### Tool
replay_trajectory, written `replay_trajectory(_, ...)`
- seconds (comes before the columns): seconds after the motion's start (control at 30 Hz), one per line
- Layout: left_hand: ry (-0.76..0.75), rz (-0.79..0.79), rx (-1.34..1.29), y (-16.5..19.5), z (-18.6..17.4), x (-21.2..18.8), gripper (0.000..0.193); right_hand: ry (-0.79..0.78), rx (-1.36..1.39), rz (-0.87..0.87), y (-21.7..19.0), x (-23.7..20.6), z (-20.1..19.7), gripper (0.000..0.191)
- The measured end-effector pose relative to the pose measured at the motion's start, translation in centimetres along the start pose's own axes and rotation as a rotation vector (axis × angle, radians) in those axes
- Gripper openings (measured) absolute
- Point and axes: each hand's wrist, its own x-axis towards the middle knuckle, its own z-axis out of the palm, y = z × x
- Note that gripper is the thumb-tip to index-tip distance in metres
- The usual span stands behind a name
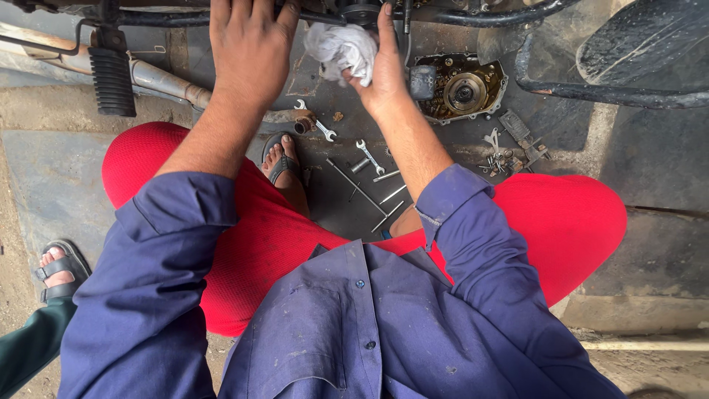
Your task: The person uses a T-handle wrench to loosen and remove a bolt from the motorcycle engine. They then remove a gear and a washer, wiping the parts with a cloth. The person places the removed parts on the floor and continues to work on the engine.
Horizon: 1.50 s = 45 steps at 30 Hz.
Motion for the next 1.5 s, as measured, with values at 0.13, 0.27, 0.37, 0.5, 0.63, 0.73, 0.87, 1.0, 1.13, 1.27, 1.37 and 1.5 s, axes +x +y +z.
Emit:
replay_trajectory(0.13,-0.024,-0.007,0.002,-0.6,0.4,-0.2,0.037,0.024,-0.133,-0.028,0.0,-0.2,-0.1,0.098)
replay_trajectory(0.27,-0.034,0.005,-0.049,-0.7,-0.4,-0.2,0.03,-0.016,-0.008,0.007,0.4,0.2,-0.3,0.095)
replay_trajectory(0.37,-0.026,0.025,-0.019,-0.4,-0.9,0.0,0.027,-0.074,0.08,0.01,0.7,0.6,-0.5,0.095)
replay_trajectory(0.5,-0.029,-0.025,-0.06,-0.6,-0.4,0.1,0.024,-0.053,-0.007,-0.02,0.6,0.7,-0.6,0.096)
replay_trajectory(0.63,-0.045,-0.081,-0.133,-1.4,0.9,0.3,0.027,-0.056,-0.083,-0.043,0.2,0.7,-0.4,0.1)
replay_trajectory(0.73,-0.052,-0.121,-0.222,-1.8,1.9,0.4,0.007,0.027,-0.146,-0.039,-0.2,0.7,-0.5,0.096)
replay_trajectory(0.87,-0.098,-0.181,-0.268,-1.9,2.9,0.6,0.004,0.039,-0.217,-0.082,-0.4,0.8,-0.7,0.095)
replay_trajectory(1.0,-0.07,-0.203,-0.265,-1.9,3.2,0.5,0.009,0.071,-0.206,-0.086,-0.4,0.8,-0.5,0.094)
replay_trajectory(1.13,-0.126,-0.196,-0.25,-1.8,3.1,0.4,0.007,0.114,-0.192,-0.059,-0.1,0.4,0.4,0.093)
replay_trajectory(1.27,-0.088,-0.136,-0.182,-1.9,2.6,0.6,0.011,0.042,-0.116,-0.071,0.9,0.1,1.2,0.096)
replay_trajectory(1.37,-0.055,-0.089,-0.137,-1.7,2.3,0.5,0.011,-0.013,-0.124,-0.082,1.5,0.3,1.1,0.1)
replay_trajectory(1.5,-0.048,-0.104,-0.167,-1.9,2.4,0.2,0.008,0.071,-0.197,-0.034,1.0,1.0,0.2,0.1)
